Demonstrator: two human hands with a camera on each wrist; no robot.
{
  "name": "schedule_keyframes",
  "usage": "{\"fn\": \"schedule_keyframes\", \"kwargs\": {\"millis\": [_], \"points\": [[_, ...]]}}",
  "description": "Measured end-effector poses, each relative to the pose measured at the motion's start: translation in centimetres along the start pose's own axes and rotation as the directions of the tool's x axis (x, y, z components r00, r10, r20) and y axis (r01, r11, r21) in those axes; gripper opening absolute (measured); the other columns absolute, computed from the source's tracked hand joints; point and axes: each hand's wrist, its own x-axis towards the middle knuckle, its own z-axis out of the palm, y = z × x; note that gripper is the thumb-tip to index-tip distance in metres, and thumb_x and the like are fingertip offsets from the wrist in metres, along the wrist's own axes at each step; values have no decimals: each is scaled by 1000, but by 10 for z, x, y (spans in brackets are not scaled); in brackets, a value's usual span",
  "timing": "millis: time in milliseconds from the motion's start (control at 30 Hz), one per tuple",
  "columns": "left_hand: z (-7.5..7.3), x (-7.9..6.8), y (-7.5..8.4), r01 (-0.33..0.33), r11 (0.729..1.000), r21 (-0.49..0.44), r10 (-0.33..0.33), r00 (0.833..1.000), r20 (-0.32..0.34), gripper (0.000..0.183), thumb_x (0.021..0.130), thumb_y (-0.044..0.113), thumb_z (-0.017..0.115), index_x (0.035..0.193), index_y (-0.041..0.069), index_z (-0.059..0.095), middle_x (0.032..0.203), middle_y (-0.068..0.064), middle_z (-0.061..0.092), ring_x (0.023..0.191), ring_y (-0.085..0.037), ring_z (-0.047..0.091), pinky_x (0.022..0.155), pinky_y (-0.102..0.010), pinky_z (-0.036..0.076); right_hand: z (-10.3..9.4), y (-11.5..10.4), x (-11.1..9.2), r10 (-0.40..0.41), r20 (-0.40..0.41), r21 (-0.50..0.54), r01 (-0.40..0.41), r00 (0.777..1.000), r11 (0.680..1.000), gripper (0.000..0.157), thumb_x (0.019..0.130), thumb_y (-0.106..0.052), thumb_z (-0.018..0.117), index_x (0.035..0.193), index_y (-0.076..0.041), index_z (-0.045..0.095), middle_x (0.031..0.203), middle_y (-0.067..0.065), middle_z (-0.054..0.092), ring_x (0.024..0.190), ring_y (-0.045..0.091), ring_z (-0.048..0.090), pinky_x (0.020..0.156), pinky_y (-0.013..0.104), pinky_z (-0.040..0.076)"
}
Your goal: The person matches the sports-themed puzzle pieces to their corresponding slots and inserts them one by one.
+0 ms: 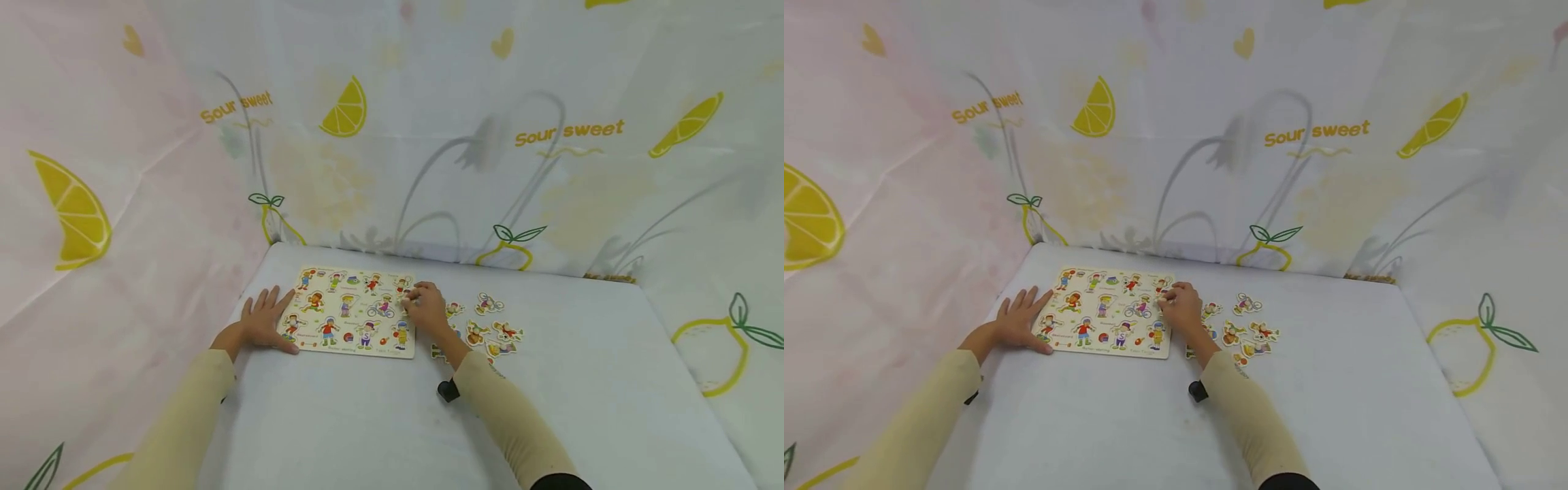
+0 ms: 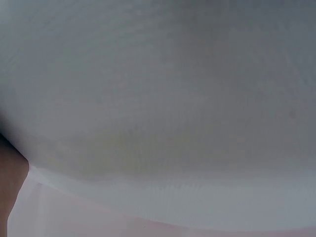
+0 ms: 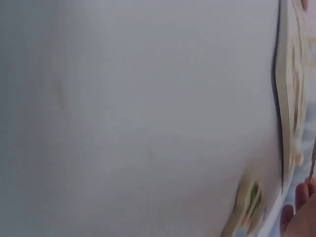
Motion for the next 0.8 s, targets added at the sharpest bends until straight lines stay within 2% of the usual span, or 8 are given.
{"fn": "schedule_keyframes", "kwargs": {"millis": [133,300,400,500,800], "points": [[1,2,-3,7,1000,9,-7,1000,-1,147,51,81,77,159,13,5,162,-30,-8,147,-53,-11,112,-71,-14,17,-14,-13,-10,114,19,8,993,1000,16,89,-21,73,88,-5,70,127,13,59,118,33,58,101,51,45],[6,7,-7,14,1000,17,-14,1000,-8,148,50,82,77,159,13,5,163,-29,-7,148,-53,-10,111,-71,-14,33,-26,-25,-81,200,0,83,977,997,13,89,-23,74,85,-10,71,126,10,62,118,30,59,103,57,40],[4,6,-6,17,1000,17,-17,1000,-1,148,51,84,75,160,15,3,163,-28,-9,148,-52,-12,112,-70,-15,39,-31,-30,-112,205,-68,129,972,989,13,88,-26,75,83,-13,74,122,6,65,117,27,60,100,55,42],[1,3,-2,8,1000,1,-8,1000,5,147,52,84,74,160,15,4,163,-28,-10,147,-52,-14,111,-70,-16,43,-37,-33,-115,203,-120,142,972,983,15,86,-29,75,83,-14,76,118,4,68,114,26,61,96,52,44],[-6,1,4,13,1000,4,-13,1000,21,142,56,75,80,159,9,6,161,-32,-8,146,-55,-10,111,-72,-13,49,-48,-39,-56,180,-178,89,982,980,17,83,-30,77,78,-14,75,114,3,66,110,25,59,96,48,42]]}}
